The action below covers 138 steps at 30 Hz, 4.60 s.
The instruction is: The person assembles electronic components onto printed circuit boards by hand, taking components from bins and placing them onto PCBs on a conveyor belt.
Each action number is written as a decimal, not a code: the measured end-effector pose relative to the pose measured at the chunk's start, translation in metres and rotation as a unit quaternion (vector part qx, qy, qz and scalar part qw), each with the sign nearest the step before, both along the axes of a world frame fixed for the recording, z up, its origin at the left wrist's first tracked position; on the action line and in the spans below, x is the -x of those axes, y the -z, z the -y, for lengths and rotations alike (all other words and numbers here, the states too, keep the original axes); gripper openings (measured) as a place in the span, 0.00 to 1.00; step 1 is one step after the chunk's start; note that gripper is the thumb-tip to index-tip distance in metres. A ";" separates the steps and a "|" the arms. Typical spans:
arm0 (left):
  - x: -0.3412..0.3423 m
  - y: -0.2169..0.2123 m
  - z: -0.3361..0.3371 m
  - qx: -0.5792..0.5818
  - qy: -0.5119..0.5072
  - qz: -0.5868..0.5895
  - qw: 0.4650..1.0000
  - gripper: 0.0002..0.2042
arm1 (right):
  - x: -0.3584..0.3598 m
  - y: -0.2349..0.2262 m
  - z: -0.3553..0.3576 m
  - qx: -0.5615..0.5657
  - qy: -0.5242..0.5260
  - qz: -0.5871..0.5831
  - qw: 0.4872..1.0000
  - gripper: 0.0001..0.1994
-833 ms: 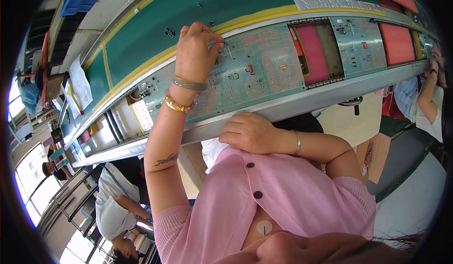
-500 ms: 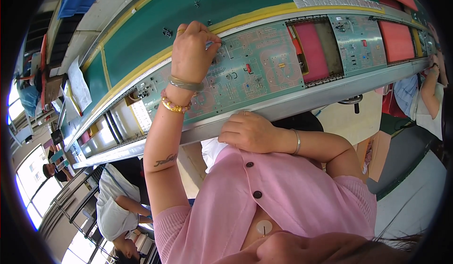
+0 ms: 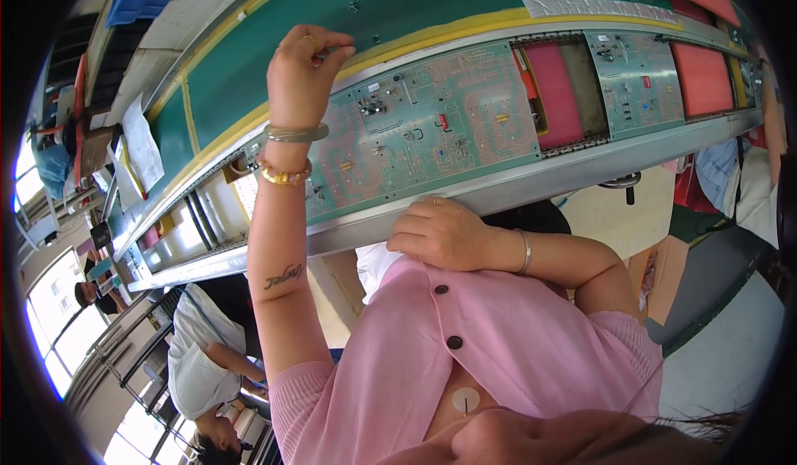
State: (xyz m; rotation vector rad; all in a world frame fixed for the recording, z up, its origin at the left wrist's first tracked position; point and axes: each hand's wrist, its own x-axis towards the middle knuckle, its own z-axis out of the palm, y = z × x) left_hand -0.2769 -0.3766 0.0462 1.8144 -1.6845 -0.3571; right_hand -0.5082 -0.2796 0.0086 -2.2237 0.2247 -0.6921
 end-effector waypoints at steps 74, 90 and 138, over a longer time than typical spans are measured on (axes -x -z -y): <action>-0.082 -0.004 -0.128 -0.008 0.007 0.287 0.958 0.18 | -0.007 -0.011 -0.001 0.025 0.037 -0.071 0.996 0.13; -0.025 0.034 0.059 0.100 0.068 0.169 0.978 0.04 | 0.017 -0.047 0.043 -0.059 0.022 -0.075 0.995 0.07; -0.024 -0.015 -0.092 -0.079 0.008 -0.435 0.897 0.09 | -0.097 -0.016 0.211 0.092 0.193 -0.161 0.964 0.05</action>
